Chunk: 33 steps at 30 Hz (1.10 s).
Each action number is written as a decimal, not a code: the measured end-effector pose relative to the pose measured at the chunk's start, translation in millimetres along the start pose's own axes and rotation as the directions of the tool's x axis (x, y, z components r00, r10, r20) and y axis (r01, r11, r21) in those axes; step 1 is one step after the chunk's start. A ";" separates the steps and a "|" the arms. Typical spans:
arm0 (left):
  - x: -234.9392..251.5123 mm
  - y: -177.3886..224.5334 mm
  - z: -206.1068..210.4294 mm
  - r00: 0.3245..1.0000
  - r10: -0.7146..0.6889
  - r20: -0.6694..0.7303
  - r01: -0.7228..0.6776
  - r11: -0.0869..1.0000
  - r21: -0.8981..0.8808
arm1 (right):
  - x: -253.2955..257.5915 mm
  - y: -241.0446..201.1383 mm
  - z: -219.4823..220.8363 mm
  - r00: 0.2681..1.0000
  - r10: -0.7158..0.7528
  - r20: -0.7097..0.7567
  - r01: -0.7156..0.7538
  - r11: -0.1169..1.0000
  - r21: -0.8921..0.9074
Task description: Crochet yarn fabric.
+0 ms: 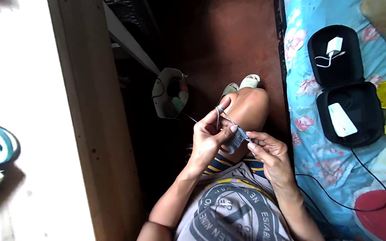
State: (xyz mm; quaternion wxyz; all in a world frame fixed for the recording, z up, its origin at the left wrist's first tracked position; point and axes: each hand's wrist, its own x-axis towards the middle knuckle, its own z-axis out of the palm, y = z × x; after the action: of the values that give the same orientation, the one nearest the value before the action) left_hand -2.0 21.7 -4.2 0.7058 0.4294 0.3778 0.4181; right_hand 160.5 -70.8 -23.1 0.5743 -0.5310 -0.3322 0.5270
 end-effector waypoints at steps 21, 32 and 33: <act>-4.4 -26.8 14.7 0.864 0.499 0.070 -0.481 0.776 0.408 | -2.4 -2.9 10.7 0.941 -0.335 -0.045 0.253 0.785 -0.565; -5.4 -17.7 19.5 0.974 0.211 -0.082 -0.213 0.977 -0.016 | -4.1 4.5 13.8 0.851 -0.518 -0.086 0.347 0.678 -0.648; -4.5 -16.4 19.1 0.978 0.193 -0.079 -0.196 0.980 -0.036 | -4.2 5.1 13.8 0.815 -0.576 -0.066 0.365 0.598 -0.714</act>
State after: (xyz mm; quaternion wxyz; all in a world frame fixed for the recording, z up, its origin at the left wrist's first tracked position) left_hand 17.7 7.4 -12.0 0.6560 0.4329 0.3512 0.5089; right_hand 145.3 -71.8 -24.3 0.5041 -0.6639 -0.5405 0.1140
